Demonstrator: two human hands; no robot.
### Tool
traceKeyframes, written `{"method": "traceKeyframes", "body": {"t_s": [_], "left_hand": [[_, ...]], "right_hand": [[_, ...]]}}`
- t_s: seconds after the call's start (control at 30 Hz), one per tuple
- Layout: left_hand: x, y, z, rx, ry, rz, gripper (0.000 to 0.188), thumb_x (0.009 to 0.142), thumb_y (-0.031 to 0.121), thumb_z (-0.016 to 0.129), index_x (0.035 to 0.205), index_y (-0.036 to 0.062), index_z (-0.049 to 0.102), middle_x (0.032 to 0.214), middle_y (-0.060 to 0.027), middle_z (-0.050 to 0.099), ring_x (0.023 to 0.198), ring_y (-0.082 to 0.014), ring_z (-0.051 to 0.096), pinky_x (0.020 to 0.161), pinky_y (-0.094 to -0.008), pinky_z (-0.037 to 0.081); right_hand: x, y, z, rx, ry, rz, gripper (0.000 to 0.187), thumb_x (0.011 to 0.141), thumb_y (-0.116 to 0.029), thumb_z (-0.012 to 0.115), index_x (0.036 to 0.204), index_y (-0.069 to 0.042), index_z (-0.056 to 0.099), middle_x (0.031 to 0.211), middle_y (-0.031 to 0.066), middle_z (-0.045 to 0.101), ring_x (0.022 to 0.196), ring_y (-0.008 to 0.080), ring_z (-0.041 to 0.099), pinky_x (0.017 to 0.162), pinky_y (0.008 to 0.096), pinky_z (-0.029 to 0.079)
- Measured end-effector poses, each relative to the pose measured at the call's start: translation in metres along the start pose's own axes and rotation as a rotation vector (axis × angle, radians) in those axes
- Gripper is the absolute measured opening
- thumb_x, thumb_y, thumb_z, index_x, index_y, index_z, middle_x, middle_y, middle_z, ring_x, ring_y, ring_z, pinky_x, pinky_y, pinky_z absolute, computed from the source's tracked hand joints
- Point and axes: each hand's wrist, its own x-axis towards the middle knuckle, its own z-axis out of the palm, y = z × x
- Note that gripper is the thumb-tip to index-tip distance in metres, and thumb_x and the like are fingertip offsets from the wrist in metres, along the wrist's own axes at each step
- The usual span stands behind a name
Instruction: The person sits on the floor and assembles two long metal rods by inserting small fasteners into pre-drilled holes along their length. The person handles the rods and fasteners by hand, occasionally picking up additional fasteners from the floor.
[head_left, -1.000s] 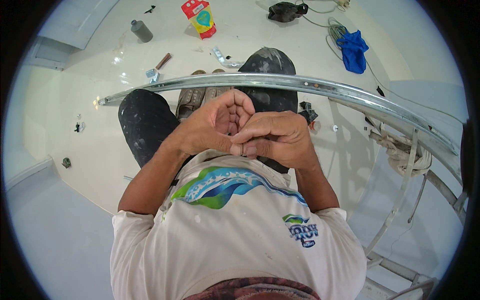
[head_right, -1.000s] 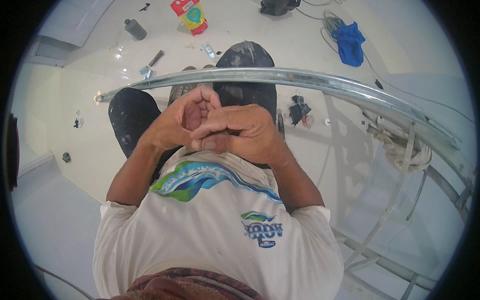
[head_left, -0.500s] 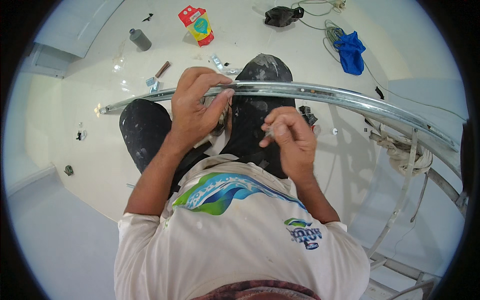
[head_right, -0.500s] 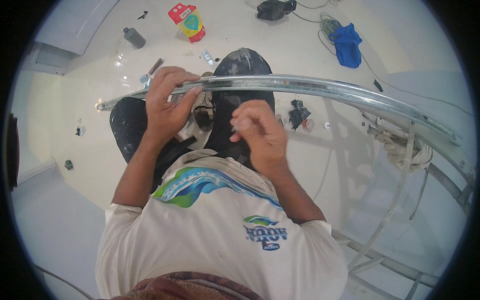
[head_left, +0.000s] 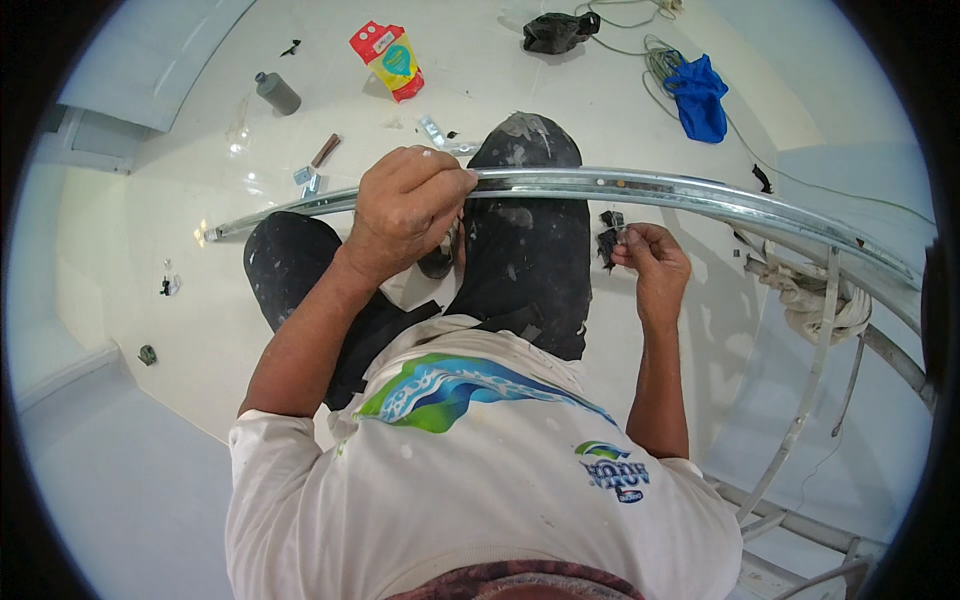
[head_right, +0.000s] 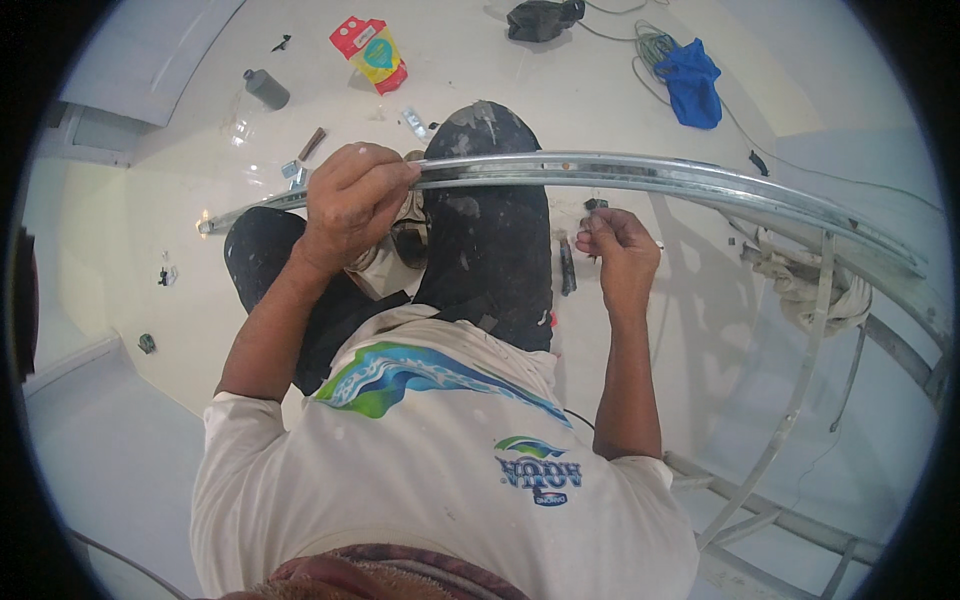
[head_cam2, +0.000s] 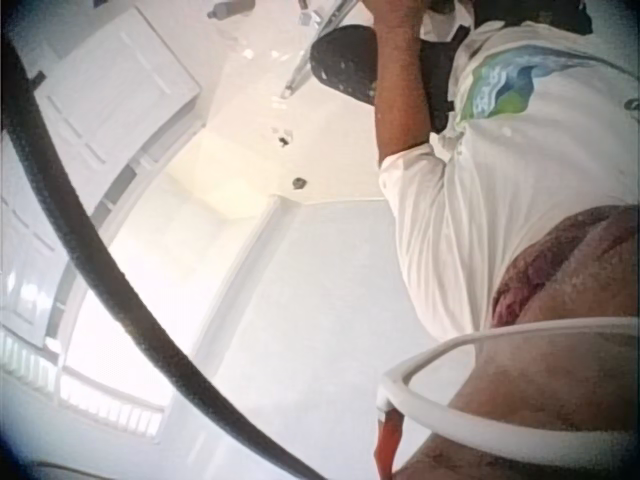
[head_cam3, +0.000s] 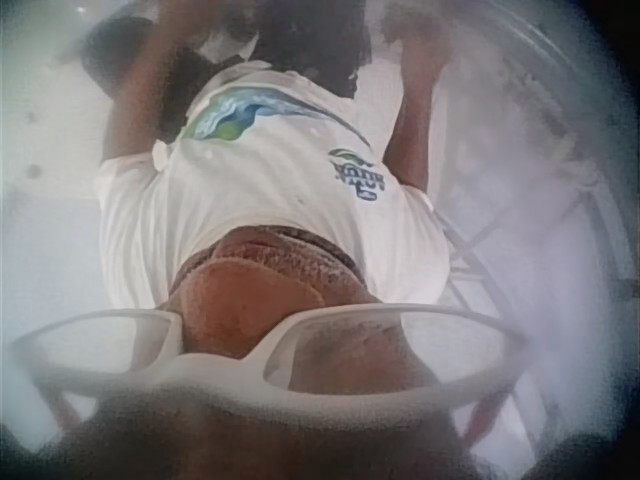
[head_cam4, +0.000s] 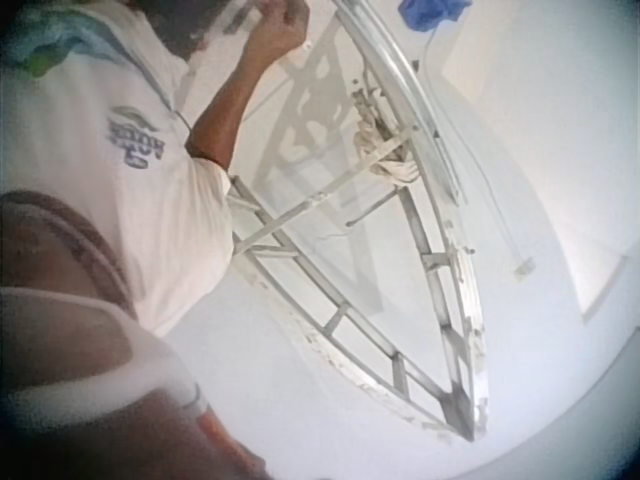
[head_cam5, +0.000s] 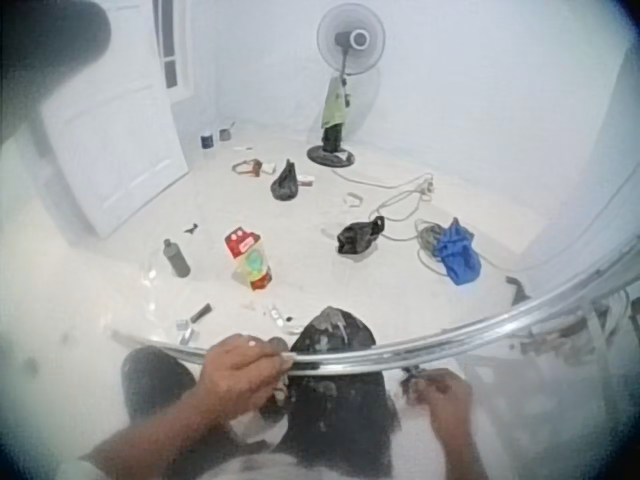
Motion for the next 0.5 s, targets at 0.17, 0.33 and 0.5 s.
{"method": "traceKeyframes", "body": {"t_s": [0.17,0.33,0.5], "left_hand": [[0.011,0.006,0.000,-0.206,-0.020,-0.216,0.007,0.092,0.003,0.078,0.097,0.0023,0.073,0.095,-0.0131,0.072,0.086,-0.0311,0.070,0.076,-0.0433,0.056],[0.021,0.010,-0.007,-0.256,-0.164,-0.445,0.006,0.099,0.007,0.072,0.101,0.0017,0.070,0.096,-0.0139,0.069,0.089,-0.0328,0.068,0.081,-0.0445,0.054],[0.022,0.015,-0.005,-0.209,-0.173,-0.511,0.007,0.102,0.008,0.068,0.106,0.0018,0.066,0.099,-0.0154,0.067,0.095,-0.0345,0.067,0.086,-0.0470,0.053]], "right_hand": [[0.035,0.102,-0.019,-0.177,0.060,0.035,0.018,0.102,-0.012,0.078,0.111,0.003,0.080,0.096,0.0071,0.077,0.076,0.0141,0.070,0.071,0.0292,0.061],[0.059,0.164,-0.037,-0.191,0.012,0.154,0.013,0.099,-0.003,0.075,0.110,0.004,0.077,0.091,0.0083,0.076,0.074,0.0136,0.070,0.069,0.0302,0.063],[0.077,0.215,-0.053,-0.214,-0.008,0.268,0.008,0.098,0.001,0.071,0.105,0.001,0.074,0.091,0.0085,0.078,0.078,0.0155,0.074,0.068,0.0298,0.062]]}}
